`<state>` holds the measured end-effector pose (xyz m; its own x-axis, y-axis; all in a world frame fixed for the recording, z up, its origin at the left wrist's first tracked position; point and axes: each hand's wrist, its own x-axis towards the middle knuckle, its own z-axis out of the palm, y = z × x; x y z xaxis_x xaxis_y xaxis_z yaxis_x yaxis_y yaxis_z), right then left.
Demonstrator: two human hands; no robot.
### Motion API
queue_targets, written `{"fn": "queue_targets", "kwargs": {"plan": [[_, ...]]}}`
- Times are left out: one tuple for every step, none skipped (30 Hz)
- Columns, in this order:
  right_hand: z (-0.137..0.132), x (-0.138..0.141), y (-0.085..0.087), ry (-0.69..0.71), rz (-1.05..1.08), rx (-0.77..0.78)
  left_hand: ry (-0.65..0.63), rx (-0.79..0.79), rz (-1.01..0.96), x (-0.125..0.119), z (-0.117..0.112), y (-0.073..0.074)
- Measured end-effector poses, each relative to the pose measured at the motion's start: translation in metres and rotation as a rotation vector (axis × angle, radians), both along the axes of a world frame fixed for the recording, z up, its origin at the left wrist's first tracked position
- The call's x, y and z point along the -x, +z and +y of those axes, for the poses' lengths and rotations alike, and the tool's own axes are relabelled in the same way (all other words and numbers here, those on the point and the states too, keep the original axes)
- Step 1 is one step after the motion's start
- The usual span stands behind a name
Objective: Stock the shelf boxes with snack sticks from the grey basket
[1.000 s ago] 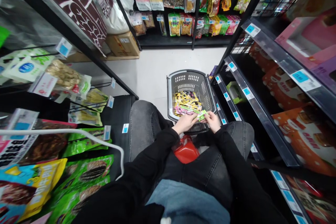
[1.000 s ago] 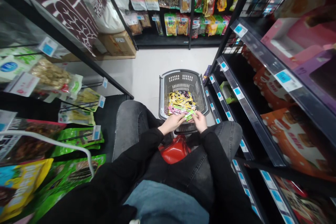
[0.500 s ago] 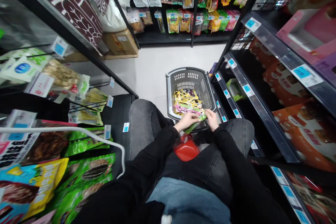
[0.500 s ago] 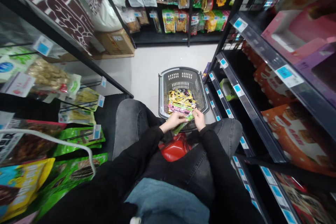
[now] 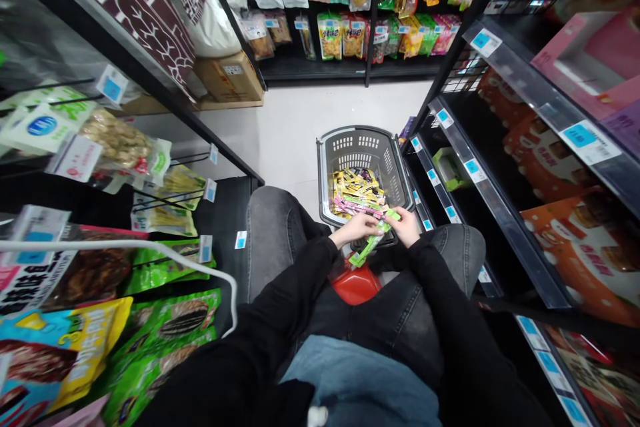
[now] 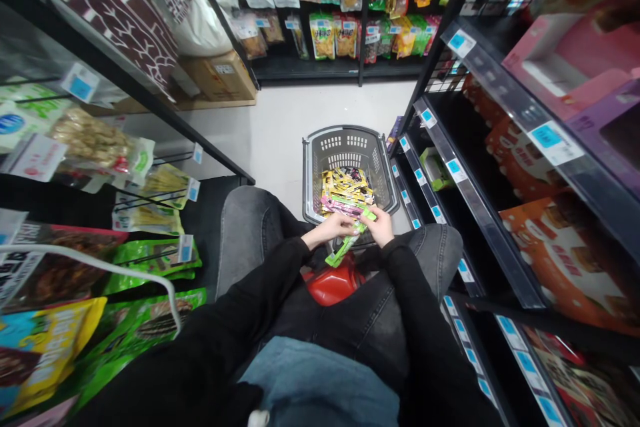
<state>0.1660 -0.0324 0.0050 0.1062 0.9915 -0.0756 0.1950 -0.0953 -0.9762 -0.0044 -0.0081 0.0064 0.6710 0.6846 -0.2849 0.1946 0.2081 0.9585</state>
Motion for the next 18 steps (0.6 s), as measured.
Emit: {"fn": "queue_targets", "kwargs": {"plan": [[0.0, -0.001, -0.001, -0.012, -0.014, -0.002, -0.037, 0.033, -0.037, 0.0, 0.0, -0.001], [0.0, -0.002, -0.001, -0.021, -0.025, -0.004, -0.077, 0.067, -0.068, 0.0, -0.001, -0.001], [0.001, -0.003, -0.002, -0.03, -0.035, -0.005, -0.118, 0.1, -0.085, 0.0, -0.001, -0.002], [0.001, -0.004, -0.003, -0.039, -0.042, -0.008, -0.16, 0.129, -0.089, 0.0, -0.001, -0.003], [0.002, -0.005, -0.005, -0.047, -0.049, -0.011, -0.201, 0.152, -0.081, 0.001, -0.001, -0.004], [0.003, -0.007, -0.006, -0.055, -0.056, -0.013, -0.238, 0.172, -0.067, 0.001, -0.001, -0.005], [0.003, -0.009, -0.008, -0.061, -0.064, -0.014, -0.269, 0.19, -0.051, 0.002, -0.001, -0.005], [0.004, -0.011, -0.01, -0.069, -0.071, -0.015, -0.292, 0.207, -0.038, 0.003, 0.0, -0.005], [0.005, -0.013, -0.012, -0.082, -0.077, -0.018, -0.31, 0.225, -0.027, 0.005, 0.0, -0.004], [0.007, -0.016, -0.014, -0.105, -0.076, -0.022, -0.319, 0.24, -0.015, 0.006, 0.0, -0.004], [0.008, -0.019, -0.016, -0.133, -0.069, -0.026, -0.324, 0.252, -0.005, 0.007, 0.0, -0.003], [0.01, -0.023, -0.018, -0.162, -0.054, -0.03, -0.327, 0.267, 0.0, 0.007, 0.0, -0.002], [0.011, -0.026, -0.02, -0.185, -0.035, -0.03, -0.331, 0.285, -0.003, 0.008, 0.0, -0.001], [0.013, -0.029, -0.022, -0.199, -0.014, -0.025, -0.336, 0.305, -0.015, 0.009, -0.001, -0.001], [0.014, -0.031, -0.023, -0.206, 0.01, -0.014, -0.343, 0.324, -0.032, 0.009, -0.001, -0.001], [0.014, -0.032, -0.023, -0.209, 0.04, 0.001, -0.351, 0.341, -0.05, 0.009, -0.001, -0.001], [0.014, -0.031, -0.023, -0.211, 0.08, 0.018, -0.357, 0.356, -0.068, 0.009, -0.002, -0.001], [0.014, -0.029, -0.022, -0.21, 0.131, 0.033, -0.355, 0.368, -0.085, 0.009, -0.002, -0.001]]}}
